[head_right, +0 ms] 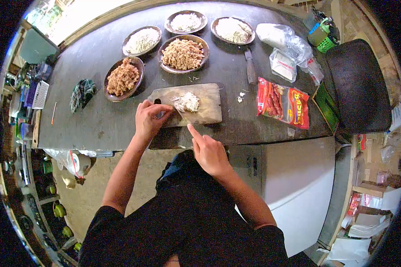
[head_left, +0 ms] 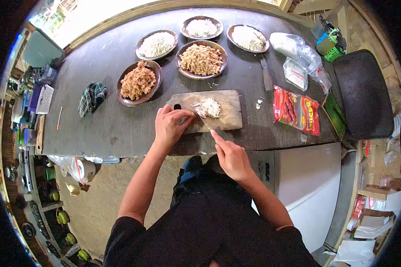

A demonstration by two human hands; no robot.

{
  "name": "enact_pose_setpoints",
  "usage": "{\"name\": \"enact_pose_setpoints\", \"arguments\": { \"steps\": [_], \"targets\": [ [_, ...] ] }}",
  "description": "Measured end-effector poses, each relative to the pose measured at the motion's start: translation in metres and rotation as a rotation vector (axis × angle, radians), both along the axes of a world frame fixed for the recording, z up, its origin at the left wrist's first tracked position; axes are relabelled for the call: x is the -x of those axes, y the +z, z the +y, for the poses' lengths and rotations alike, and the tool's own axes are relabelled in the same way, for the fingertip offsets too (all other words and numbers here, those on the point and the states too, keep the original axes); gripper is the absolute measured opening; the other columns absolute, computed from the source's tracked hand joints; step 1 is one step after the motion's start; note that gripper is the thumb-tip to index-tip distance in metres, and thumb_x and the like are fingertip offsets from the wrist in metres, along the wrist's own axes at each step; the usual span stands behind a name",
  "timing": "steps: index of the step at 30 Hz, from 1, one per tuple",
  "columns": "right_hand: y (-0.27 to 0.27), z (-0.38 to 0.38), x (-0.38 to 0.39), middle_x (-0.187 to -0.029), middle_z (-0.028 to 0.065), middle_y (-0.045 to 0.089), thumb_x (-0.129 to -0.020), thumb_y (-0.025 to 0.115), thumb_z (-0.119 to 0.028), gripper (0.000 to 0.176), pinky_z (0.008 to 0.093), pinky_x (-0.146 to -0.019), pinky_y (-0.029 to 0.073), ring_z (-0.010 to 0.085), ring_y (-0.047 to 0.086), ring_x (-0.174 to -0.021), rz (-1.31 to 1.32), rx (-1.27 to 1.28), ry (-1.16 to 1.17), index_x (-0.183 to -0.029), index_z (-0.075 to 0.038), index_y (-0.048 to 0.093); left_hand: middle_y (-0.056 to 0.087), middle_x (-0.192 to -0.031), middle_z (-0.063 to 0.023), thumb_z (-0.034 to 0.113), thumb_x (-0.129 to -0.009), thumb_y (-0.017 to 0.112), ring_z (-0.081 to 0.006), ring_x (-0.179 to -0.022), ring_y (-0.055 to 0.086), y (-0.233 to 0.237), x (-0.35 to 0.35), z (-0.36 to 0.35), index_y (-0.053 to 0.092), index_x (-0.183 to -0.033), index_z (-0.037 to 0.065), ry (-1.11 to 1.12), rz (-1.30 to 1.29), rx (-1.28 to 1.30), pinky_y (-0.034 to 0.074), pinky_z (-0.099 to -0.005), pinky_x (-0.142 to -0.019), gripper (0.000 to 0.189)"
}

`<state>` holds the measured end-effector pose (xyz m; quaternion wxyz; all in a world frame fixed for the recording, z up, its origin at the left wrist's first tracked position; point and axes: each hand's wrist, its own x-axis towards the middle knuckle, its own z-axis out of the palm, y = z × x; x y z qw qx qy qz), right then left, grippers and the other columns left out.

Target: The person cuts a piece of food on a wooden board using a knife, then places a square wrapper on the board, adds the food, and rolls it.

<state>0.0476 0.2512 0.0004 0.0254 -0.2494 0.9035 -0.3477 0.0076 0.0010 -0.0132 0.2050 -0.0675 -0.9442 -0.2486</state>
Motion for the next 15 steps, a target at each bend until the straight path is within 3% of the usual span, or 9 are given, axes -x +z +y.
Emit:
{"name": "enact_pose_setpoints", "arguments": {
  "steps": [15],
  "targets": [
    [-0.001, -0.005, 0.004, -0.074, 0.0166, 0.06, -0.1, 0.06, -0.017, 0.056, 0.0526, -0.062, 0.055, 0.0411, 0.064, -0.065, -0.003, -0.042, 0.011, -0.154, -0.022, 0.048, 0.078, -0.092, 0.0037, 0.019, -0.075, 0.085, -0.02, -0.078, 0.058, 0.003, 0.001, 0.001, 0.08, -0.087, 0.017, -0.012, -0.03, 0.02, 0.048, -0.0341, -0.08, 0.013]
  ]
}}
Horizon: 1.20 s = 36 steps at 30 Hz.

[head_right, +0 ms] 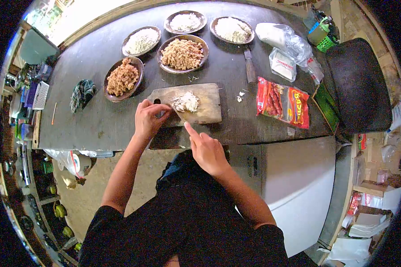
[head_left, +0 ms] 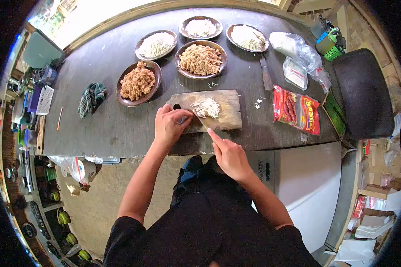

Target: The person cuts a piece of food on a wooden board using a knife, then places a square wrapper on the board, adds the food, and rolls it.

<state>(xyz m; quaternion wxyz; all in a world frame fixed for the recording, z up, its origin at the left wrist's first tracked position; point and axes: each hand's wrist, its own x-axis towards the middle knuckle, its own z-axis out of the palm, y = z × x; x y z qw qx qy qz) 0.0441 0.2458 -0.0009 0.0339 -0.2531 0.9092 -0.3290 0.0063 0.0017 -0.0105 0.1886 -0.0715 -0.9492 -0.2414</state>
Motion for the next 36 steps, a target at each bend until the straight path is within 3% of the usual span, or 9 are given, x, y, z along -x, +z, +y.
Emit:
{"name": "enact_pose_setpoints", "arguments": {
  "steps": [7, 13, 15, 27, 36],
  "targets": [
    [0.002, 0.01, -0.005, -0.074, 0.0173, 0.06, -0.1, 0.06, -0.016, 0.057, 0.0519, -0.062, 0.055, 0.0407, 0.064, -0.064, 0.013, 0.106, 0.045, -0.155, -0.022, 0.046, 0.079, -0.093, 0.0028, 0.019, -0.075, 0.085, -0.021, -0.079, 0.058, 0.002, 0.0, 0.001, 0.08, -0.086, 0.016, 0.006, 0.0, -0.037, 0.047, -0.034, -0.08, 0.012],
    [0.006, -0.001, -0.003, -0.076, 0.0176, 0.061, -0.098, 0.062, -0.011, 0.055, 0.0493, -0.066, 0.053, 0.0392, 0.065, -0.071, -0.061, 0.004, 0.02, -0.152, -0.02, 0.051, 0.077, -0.091, 0.0044, 0.022, -0.077, 0.083, -0.0209, -0.081, 0.058, -0.002, -0.001, -0.002, 0.079, -0.088, 0.018, -0.009, 0.013, -0.045, 0.045, -0.0347, -0.08, 0.012],
    [0.003, -0.004, -0.001, -0.075, 0.0182, 0.061, -0.1, 0.059, -0.016, 0.055, 0.0523, -0.062, 0.056, 0.0407, 0.066, -0.065, 0.019, -0.067, 0.022, -0.154, -0.021, 0.048, 0.077, -0.091, 0.0042, 0.021, -0.077, 0.083, -0.0211, -0.081, 0.058, -0.001, 0.0, -0.001, 0.079, -0.088, 0.018, -0.011, 0.015, -0.042, 0.046, -0.0349, -0.081, 0.012],
    [0.003, 0.006, -0.007, -0.073, 0.017, 0.06, -0.1, 0.06, -0.016, 0.055, 0.0518, -0.061, 0.055, 0.0406, 0.064, -0.064, -0.016, 0.027, 0.038, -0.153, -0.021, 0.049, 0.077, -0.092, 0.0028, 0.016, -0.077, 0.083, -0.0222, -0.083, 0.059, -0.005, -0.001, -0.002, 0.08, -0.089, 0.016, -0.039, 0.088, -0.025, 0.049, -0.0342, -0.084, 0.012],
    [-0.002, -0.002, 0.003, -0.072, 0.0166, 0.059, -0.099, 0.061, -0.016, 0.056, 0.0521, -0.06, 0.055, 0.0402, 0.064, -0.064, 0.042, 0.019, 0.017, -0.153, -0.021, 0.048, 0.079, -0.089, 0.0009, 0.015, -0.075, 0.085, -0.0205, -0.077, 0.058, 0.002, -0.001, -0.002, 0.081, -0.088, 0.016, -0.02, 0.054, 0.003, 0.049, -0.0327, -0.077, 0.014]
  ]
}}
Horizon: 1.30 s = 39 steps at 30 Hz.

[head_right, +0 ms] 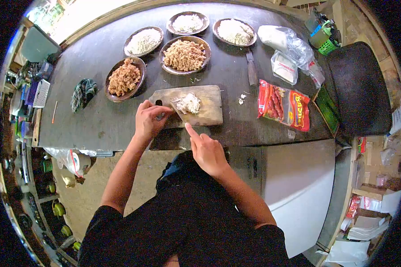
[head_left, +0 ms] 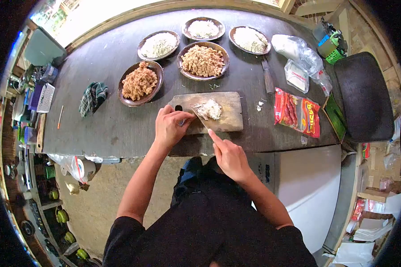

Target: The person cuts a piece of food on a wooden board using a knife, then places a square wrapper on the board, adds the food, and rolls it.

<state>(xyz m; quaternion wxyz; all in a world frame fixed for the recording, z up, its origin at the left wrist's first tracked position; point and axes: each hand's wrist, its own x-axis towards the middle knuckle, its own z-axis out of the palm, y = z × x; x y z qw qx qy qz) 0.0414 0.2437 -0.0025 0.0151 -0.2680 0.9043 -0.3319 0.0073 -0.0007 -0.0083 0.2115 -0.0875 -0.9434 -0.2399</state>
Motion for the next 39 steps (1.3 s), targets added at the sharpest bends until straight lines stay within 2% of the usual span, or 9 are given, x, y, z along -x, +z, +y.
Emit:
{"name": "enact_pose_setpoints", "arguments": {
  "steps": [12, 17, 20, 25, 31, 34, 36, 37, 39],
  "targets": [
    [0.005, -0.006, -0.007, -0.076, 0.0174, 0.062, -0.1, 0.059, -0.016, 0.058, 0.0513, -0.058, 0.058, 0.0394, 0.066, -0.06, 0.024, -0.135, 0.0, -0.155, -0.023, 0.046, 0.078, -0.085, 0.0005, 0.019, -0.075, 0.085, -0.0205, -0.076, 0.057, 0.004, 0.001, 0.001, 0.081, -0.085, 0.017, 0.013, 0.004, -0.002, 0.047, -0.0343, -0.078, 0.011],
    [0.005, -0.004, -0.003, -0.076, 0.0177, 0.062, -0.1, 0.059, -0.016, 0.057, 0.0506, -0.059, 0.057, 0.04, 0.066, -0.062, 0.013, -0.123, -0.013, -0.155, -0.022, 0.046, 0.076, -0.081, 0.0026, 0.027, -0.077, 0.085, -0.0192, -0.077, 0.057, 0.004, 0.0, -0.001, 0.082, -0.086, 0.02, 0.039, -0.057, 0.013, 0.045, -0.0334, -0.077, 0.012],
    [0.005, 0.006, -0.003, -0.074, 0.0178, 0.061, -0.1, 0.06, -0.016, 0.057, 0.0504, -0.059, 0.056, 0.0402, 0.065, -0.062, -0.005, -0.061, -0.008, -0.155, -0.022, 0.047, 0.077, -0.082, 0.0011, 0.021, -0.074, 0.086, -0.0202, -0.075, 0.057, 0.003, 0.0, -0.001, 0.082, -0.085, 0.018, 0.035, -0.039, -0.01, 0.047, -0.0342, -0.076, 0.012],
    [0.01, 0.007, -0.012, -0.071, 0.0174, 0.06, -0.099, 0.061, -0.016, 0.057, 0.0504, -0.058, 0.056, 0.0399, 0.064, -0.061, -0.019, -0.027, 0.026, -0.155, -0.022, 0.048, 0.077, -0.083, 0.0013, 0.022, -0.073, 0.087, -0.0204, -0.075, 0.057, 0.0, 0.002, -0.001, 0.081, -0.084, 0.018, 0.035, -0.013, 0.003, 0.047, -0.0342, -0.076, 0.013],
    [0.011, -0.003, -0.01, -0.072, 0.0168, 0.06, -0.098, 0.061, -0.015, 0.058, 0.0493, -0.057, 0.056, 0.0391, 0.066, -0.061, 0.009, -0.169, -0.002, -0.154, -0.023, 0.047, 0.077, -0.083, 0.0031, 0.024, -0.076, 0.084, -0.0196, -0.079, 0.057, -0.001, 0.002, -0.003, 0.082, -0.086, 0.019, 0.018, -0.024, 0.015, 0.045, -0.0332, -0.078, 0.012],
    [0.008, -0.006, -0.004, -0.073, 0.0179, 0.063, -0.099, 0.062, -0.016, 0.057, 0.0503, -0.059, 0.057, 0.0404, 0.067, -0.064, 0.029, -0.186, -0.003, -0.153, -0.019, 0.048, 0.077, -0.084, 0.0031, 0.024, -0.076, 0.084, -0.0197, -0.079, 0.057, 0.001, 0.001, -0.002, 0.082, -0.086, 0.02, 0.026, -0.036, 0.02, 0.045, -0.0332, -0.078, 0.011],
    [0.007, -0.005, -0.003, -0.078, 0.0197, 0.067, -0.1, 0.061, -0.019, 0.047, 0.052, -0.062, 0.056, 0.0423, 0.068, -0.069, -0.032, -0.007, -0.072, -0.145, -0.012, 0.053, 0.077, -0.084, 0.0031, 0.024, -0.077, 0.083, -0.0197, -0.079, 0.057, 0.002, 0.0, -0.002, 0.082, -0.086, 0.02, 0.035, -0.049, 0.022, 0.045, -0.0331, -0.078, 0.01],
    [0.007, -0.002, -0.003, -0.078, 0.0197, 0.067, -0.1, 0.061, -0.019, 0.047, 0.052, -0.062, 0.056, 0.0423, 0.068, -0.069, -0.031, -0.007, -0.072, -0.145, -0.012, 0.053, 0.077, -0.084, 0.0028, 0.024, -0.077, 0.083, -0.0197, -0.079, 0.057, 0.002, -0.001, -0.002, 0.082, -0.086, 0.02, 0.035, -0.051, 0.008, 0.045, -0.0331, -0.078, 0.01],
    [0.01, 0.005, -0.005, -0.089, 0.0233, 0.071, -0.101, 0.06, -0.017, 0.034, 0.051, -0.067, 0.055, 0.0429, 0.07, -0.081, -0.068, 0.055, -0.106, -0.133, -0.006, 0.059, 0.077, -0.084, 0.0026, 0.025, -0.078, 0.083, -0.0197, -0.079, 0.057, 0.002, -0.001, -0.001, 0.082, -0.086, 0.02, 0.035, -0.053, -0.01, 0.045, -0.0331, -0.078, 0.01]
  ]
}}
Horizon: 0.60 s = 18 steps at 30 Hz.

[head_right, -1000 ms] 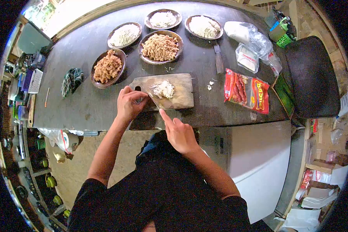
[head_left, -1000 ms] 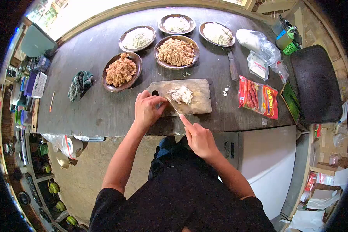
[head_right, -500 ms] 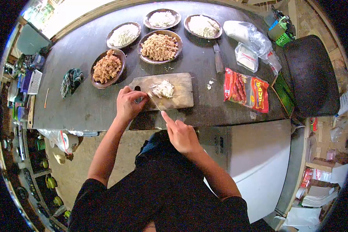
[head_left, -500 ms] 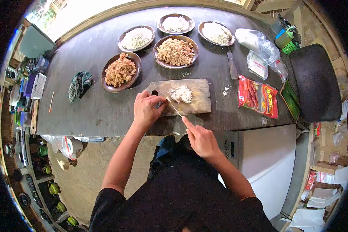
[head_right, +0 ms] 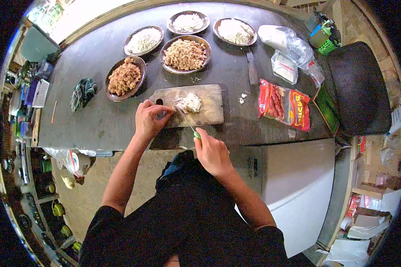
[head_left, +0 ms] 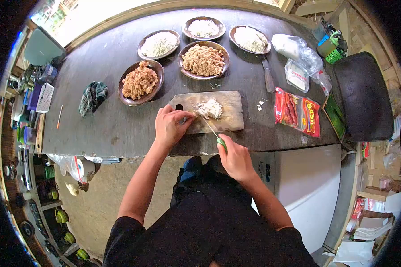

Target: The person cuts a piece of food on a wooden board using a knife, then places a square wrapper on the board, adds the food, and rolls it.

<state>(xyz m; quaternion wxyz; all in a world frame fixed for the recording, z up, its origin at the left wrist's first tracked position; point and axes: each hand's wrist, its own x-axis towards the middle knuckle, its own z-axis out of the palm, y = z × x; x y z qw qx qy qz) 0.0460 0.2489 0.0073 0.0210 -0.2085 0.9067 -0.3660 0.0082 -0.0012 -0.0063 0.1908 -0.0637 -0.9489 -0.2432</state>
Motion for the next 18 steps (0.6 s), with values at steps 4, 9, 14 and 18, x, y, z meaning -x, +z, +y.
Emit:
{"name": "enact_pose_setpoints", "arguments": {
  "steps": [4, 9, 14, 18],
  "targets": [
    [0.005, 0.003, -0.008, -0.091, 0.0232, 0.071, -0.102, 0.06, -0.018, 0.027, 0.0503, -0.068, 0.055, 0.043, 0.07, -0.082, -0.031, -0.004, 0.022, -0.126, -0.006, 0.061, 0.077, -0.083, 0.0018, 0.024, -0.075, 0.085, -0.0203, -0.077, 0.057, -0.005, 0.001, -0.001, 0.082, -0.086, 0.019, 0.007, 0.02, -0.001, 0.046, -0.0341, -0.077, 0.012],
    [0.013, -0.008, -0.008, -0.086, 0.0219, 0.071, -0.102, 0.059, -0.019, 0.02, 0.0515, -0.067, 0.055, 0.0429, 0.07, -0.078, -0.085, -0.221, 0.023, -0.117, -0.005, 0.061, 0.077, -0.083, 0.0015, 0.02, -0.073, 0.086, -0.0212, -0.077, 0.058, -0.004, 0.001, -0.002, 0.081, -0.086, 0.019, 0.016, 0.022, 0.016, 0.048, -0.0346, -0.077, 0.014],
    [0.001, -0.012, 0.005, -0.081, 0.0215, 0.07, -0.104, 0.054, -0.026, 0.021, 0.0512, -0.062, 0.057, 0.0422, 0.07, -0.071, 0.003, -0.179, 0.049, -0.107, -0.005, 0.056, 0.077, -0.083, 0.001, 0.022, -0.072, 0.087, -0.0209, -0.076, 0.058, -0.002, 0.002, -0.001, 0.083, -0.087, 0.019, 0.009, 0.013, 0.011, 0.048, -0.0344, -0.076, 0.016],
    [0.004, -0.007, 0.005, -0.085, 0.0217, 0.07, -0.103, 0.058, -0.021, 0.018, 0.0525, -0.066, 0.054, 0.0432, 0.069, -0.078, -0.038, -0.119, -0.005, -0.109, -0.004, 0.06, 0.077, -0.084, 0.0007, 0.023, -0.072, 0.088, -0.021, -0.076, 0.058, 0.0, -0.001, 0.0, 0.083, -0.087, 0.018, 0.065, -0.064, 0.006, 0.048, -0.0347, -0.076, 0.017]
  ]
}}
